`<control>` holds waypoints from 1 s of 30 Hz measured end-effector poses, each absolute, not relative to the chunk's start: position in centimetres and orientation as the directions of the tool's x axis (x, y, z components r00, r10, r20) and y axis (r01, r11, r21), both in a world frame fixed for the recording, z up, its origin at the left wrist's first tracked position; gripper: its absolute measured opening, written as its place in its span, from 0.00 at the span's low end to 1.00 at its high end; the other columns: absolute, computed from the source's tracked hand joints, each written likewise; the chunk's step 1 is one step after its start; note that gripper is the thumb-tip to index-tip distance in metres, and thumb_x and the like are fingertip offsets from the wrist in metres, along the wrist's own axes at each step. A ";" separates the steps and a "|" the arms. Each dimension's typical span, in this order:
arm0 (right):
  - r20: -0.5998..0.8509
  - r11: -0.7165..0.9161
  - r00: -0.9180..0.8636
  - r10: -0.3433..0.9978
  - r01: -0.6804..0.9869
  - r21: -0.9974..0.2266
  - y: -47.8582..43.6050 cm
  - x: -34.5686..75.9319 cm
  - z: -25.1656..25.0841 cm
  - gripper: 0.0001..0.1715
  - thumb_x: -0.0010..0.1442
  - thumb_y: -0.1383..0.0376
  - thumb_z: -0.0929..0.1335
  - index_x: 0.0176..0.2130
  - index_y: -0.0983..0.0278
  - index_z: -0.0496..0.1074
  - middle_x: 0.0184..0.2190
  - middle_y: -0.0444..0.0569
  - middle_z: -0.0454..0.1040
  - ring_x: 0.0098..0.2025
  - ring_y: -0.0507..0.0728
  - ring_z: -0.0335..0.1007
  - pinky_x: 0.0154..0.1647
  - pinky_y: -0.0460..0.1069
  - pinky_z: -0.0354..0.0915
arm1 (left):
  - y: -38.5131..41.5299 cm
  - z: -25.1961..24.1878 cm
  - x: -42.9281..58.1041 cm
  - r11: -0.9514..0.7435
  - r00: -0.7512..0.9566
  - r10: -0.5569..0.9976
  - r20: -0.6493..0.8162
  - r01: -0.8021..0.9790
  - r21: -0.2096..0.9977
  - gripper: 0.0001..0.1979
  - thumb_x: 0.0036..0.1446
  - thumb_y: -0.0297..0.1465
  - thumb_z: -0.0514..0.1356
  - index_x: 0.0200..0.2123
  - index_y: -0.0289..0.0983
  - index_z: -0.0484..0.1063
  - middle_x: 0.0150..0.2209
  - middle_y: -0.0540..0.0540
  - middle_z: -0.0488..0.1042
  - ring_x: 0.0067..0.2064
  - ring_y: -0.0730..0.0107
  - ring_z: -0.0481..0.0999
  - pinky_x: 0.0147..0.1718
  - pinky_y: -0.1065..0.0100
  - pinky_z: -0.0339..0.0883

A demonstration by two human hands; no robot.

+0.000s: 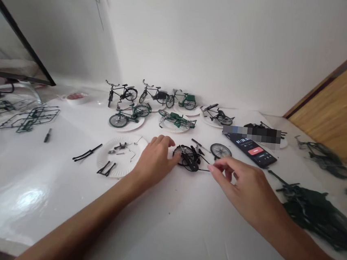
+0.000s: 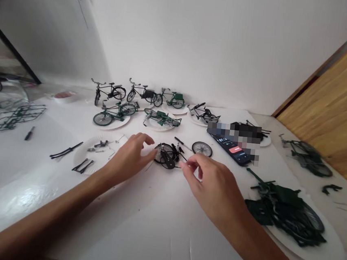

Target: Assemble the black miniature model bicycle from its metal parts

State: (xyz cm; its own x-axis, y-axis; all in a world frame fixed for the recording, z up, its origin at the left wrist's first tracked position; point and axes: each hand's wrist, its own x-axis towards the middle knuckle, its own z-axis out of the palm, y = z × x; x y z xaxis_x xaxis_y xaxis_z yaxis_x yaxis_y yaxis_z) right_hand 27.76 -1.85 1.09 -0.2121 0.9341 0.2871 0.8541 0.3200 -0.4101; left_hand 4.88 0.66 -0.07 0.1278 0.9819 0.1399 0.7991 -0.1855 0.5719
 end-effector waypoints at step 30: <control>-0.085 0.056 -0.183 0.979 0.649 -0.759 1.6 26.3 -0.1 0.18 0.53 0.55 0.75 0.37 0.62 0.70 0.34 0.46 0.77 0.36 0.56 0.72 0.37 0.50 0.65 | 3.1 -1.3 4.9 0.051 0.405 0.914 -0.038 -0.022 0.998 0.25 0.57 0.21 0.63 0.57 0.34 0.65 0.45 0.40 0.78 0.43 0.65 0.77 0.44 0.61 0.68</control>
State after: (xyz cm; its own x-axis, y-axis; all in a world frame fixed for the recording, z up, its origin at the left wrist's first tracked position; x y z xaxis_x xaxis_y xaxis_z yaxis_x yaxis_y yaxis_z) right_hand 26.27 1.65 -0.08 -0.1835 0.9794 -0.0847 0.6487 0.0559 -0.7590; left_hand 4.91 3.13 -1.29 0.4050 0.9135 -0.0376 -0.0215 0.0507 0.9985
